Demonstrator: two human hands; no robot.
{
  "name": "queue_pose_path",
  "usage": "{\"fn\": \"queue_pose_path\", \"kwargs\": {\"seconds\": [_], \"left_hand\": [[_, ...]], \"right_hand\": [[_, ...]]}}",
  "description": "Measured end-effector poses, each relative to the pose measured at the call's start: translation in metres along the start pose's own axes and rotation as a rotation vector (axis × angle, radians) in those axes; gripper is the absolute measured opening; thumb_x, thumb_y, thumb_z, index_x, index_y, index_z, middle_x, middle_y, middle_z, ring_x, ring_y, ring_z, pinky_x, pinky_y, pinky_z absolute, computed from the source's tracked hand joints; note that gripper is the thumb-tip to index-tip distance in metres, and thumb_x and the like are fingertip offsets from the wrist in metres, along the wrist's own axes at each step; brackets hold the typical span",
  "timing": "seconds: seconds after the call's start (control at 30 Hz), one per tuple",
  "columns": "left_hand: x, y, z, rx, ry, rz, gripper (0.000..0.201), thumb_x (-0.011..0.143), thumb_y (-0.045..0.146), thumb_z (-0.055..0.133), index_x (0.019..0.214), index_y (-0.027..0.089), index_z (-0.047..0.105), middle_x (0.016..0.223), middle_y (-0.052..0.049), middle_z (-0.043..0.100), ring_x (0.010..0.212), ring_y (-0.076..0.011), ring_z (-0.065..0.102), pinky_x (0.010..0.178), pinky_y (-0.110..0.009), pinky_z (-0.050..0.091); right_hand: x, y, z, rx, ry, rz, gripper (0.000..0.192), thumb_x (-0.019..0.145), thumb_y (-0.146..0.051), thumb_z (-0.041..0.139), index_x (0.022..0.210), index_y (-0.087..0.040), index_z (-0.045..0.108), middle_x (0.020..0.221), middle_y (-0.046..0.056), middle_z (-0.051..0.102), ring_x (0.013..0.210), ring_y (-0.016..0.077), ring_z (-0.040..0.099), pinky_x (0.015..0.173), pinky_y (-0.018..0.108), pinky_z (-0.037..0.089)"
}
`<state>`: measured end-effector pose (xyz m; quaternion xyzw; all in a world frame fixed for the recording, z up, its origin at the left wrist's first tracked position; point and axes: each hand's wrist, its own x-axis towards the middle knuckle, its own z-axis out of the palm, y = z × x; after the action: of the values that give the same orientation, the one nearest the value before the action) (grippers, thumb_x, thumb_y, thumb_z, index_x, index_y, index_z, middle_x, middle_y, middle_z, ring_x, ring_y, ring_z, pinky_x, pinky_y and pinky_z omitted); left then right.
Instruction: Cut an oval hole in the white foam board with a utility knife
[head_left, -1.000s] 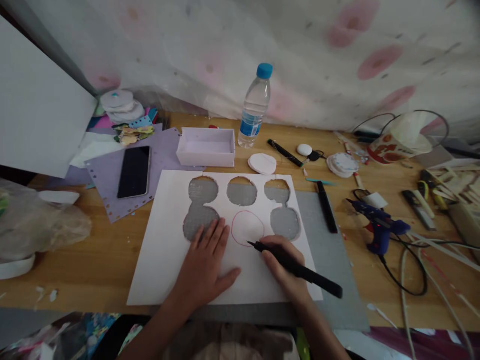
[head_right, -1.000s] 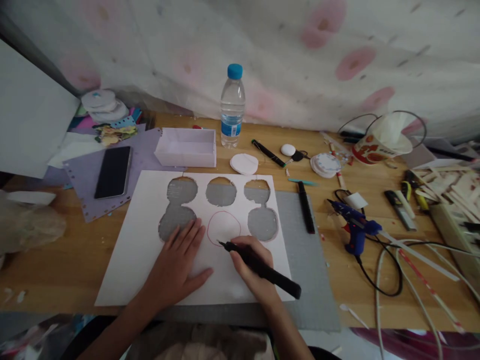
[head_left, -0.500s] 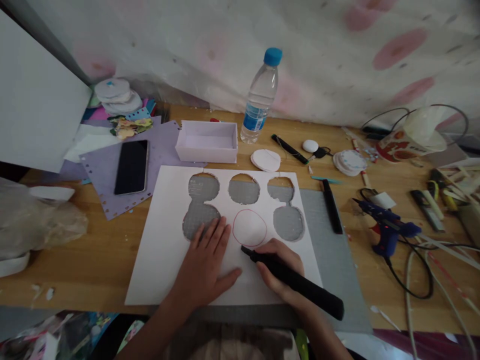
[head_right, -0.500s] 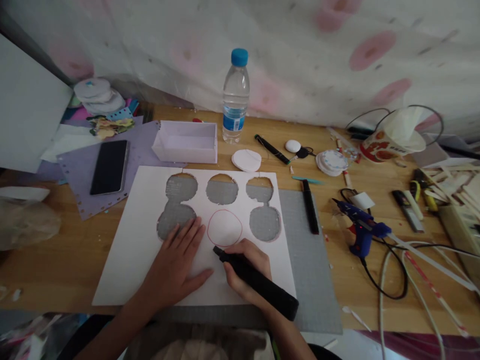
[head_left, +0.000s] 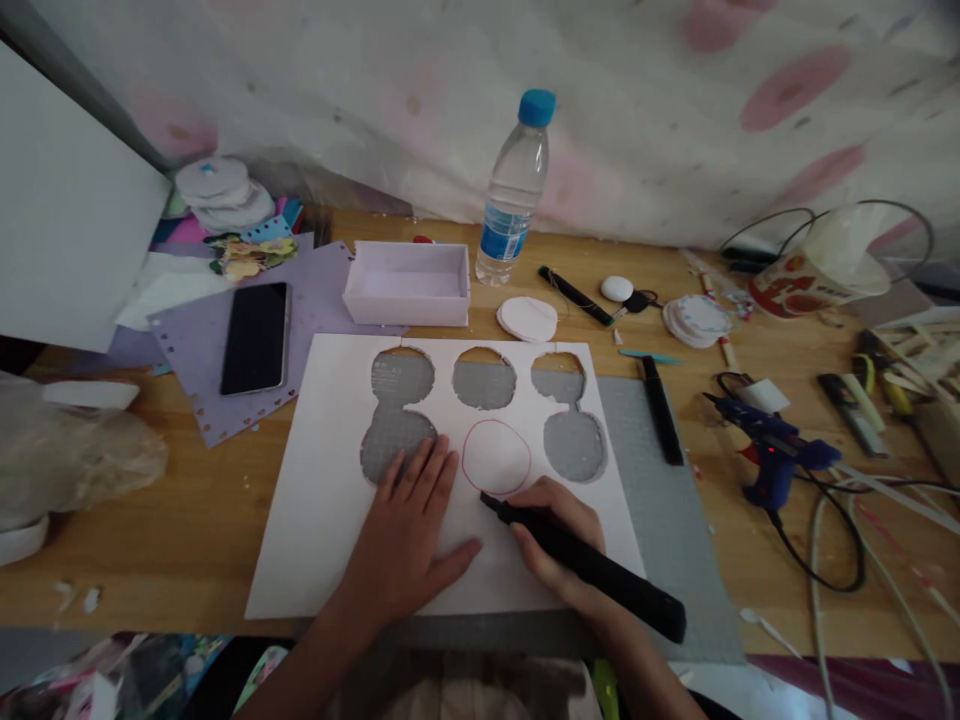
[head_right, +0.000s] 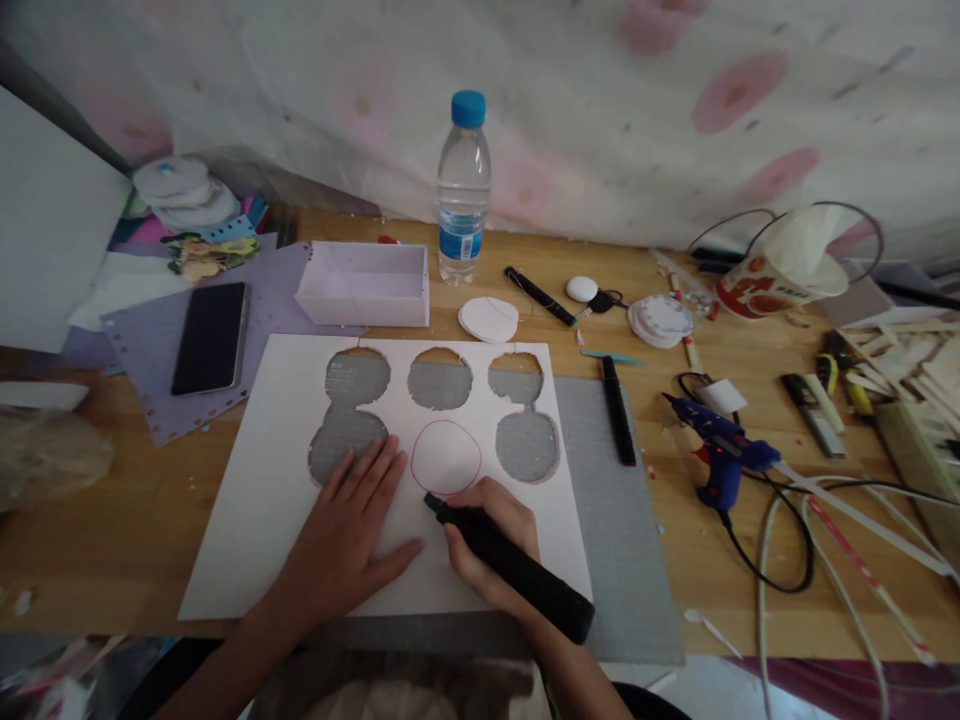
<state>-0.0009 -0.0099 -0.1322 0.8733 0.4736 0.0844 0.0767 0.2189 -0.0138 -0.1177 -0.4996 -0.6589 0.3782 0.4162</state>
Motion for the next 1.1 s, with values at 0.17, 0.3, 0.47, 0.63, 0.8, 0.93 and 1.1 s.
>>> {"fn": "queue_pose_path", "kwargs": {"seconds": [0.17, 0.3, 0.47, 0.63, 0.8, 0.93, 1.1], "left_hand": [[0.0, 0.001, 0.0, -0.003, 0.002, -0.003, 0.082, 0.091, 0.059, 0.047, 0.151, 0.006, 0.027, 0.16, -0.017, 0.022, 0.147, -0.0326, 0.022, 0.117, -0.051, 0.018], [-0.001, 0.001, 0.001, -0.006, -0.008, -0.009, 0.083, 0.092, 0.059, 0.046, 0.152, 0.007, 0.025, 0.16, -0.017, 0.022, 0.148, -0.0322, 0.022, 0.117, -0.051, 0.018], [0.0, 0.002, 0.001, -0.005, -0.004, -0.014, 0.083, 0.091, 0.059, 0.047, 0.152, 0.007, 0.025, 0.161, -0.017, 0.021, 0.148, -0.0323, 0.021, 0.118, -0.05, 0.016], [0.001, 0.003, 0.0, 0.007, -0.013, -0.027, 0.084, 0.09, 0.058, 0.049, 0.151, 0.005, 0.028, 0.16, -0.018, 0.022, 0.147, -0.0336, 0.023, 0.118, -0.051, 0.016], [0.001, 0.003, 0.003, 0.017, -0.01, -0.029, 0.088, 0.088, 0.06, 0.049, 0.152, 0.005, 0.025, 0.16, -0.017, 0.021, 0.147, -0.0332, 0.024, 0.118, -0.049, 0.016], [0.001, 0.003, 0.003, 0.025, -0.02, -0.039, 0.09, 0.087, 0.06, 0.05, 0.153, 0.005, 0.024, 0.16, -0.018, 0.022, 0.147, -0.0335, 0.024, 0.118, -0.05, 0.017], [0.002, 0.003, 0.002, 0.024, -0.021, -0.042, 0.091, 0.086, 0.06, 0.05, 0.153, 0.004, 0.023, 0.16, -0.018, 0.023, 0.146, -0.0338, 0.024, 0.118, -0.05, 0.016]], "right_hand": [[-0.003, 0.002, 0.004, -0.02, 0.007, -0.02, 0.011, 0.082, -0.02, 0.063, 0.092, -0.023, 0.062, 0.078, 0.0, 0.065, 0.068, 0.015, 0.064, 0.061, 0.024, 0.051], [-0.004, 0.003, 0.005, -0.05, -0.041, 0.023, 0.014, 0.082, -0.021, 0.062, 0.096, -0.023, 0.063, 0.081, 0.001, 0.069, 0.071, 0.0165, 0.066, 0.065, 0.025, 0.053], [0.002, 0.001, 0.004, -0.018, -0.106, 0.096, 0.007, 0.084, -0.022, 0.061, 0.091, -0.023, 0.061, 0.084, 0.002, 0.073, 0.073, 0.0174, 0.069, 0.065, 0.024, 0.054], [0.007, -0.002, 0.003, -0.038, -0.125, 0.091, 0.004, 0.083, -0.024, 0.061, 0.087, -0.022, 0.062, 0.081, 0.004, 0.072, 0.073, 0.0188, 0.069, 0.065, 0.026, 0.054], [0.006, 0.001, -0.004, -0.04, -0.186, 0.069, 0.009, 0.084, -0.02, 0.06, 0.092, -0.021, 0.064, 0.081, 0.003, 0.072, 0.069, 0.0167, 0.068, 0.064, 0.025, 0.053], [0.009, 0.0, -0.01, -0.03, -0.213, 0.068, 0.011, 0.083, -0.019, 0.06, 0.092, -0.02, 0.066, 0.082, 0.004, 0.073, 0.071, 0.0174, 0.07, 0.065, 0.025, 0.055], [0.012, -0.002, -0.013, -0.006, -0.173, 0.044, 0.013, 0.082, -0.017, 0.059, 0.092, -0.021, 0.066, 0.083, 0.003, 0.074, 0.072, 0.0175, 0.07, 0.065, 0.024, 0.056]]}}
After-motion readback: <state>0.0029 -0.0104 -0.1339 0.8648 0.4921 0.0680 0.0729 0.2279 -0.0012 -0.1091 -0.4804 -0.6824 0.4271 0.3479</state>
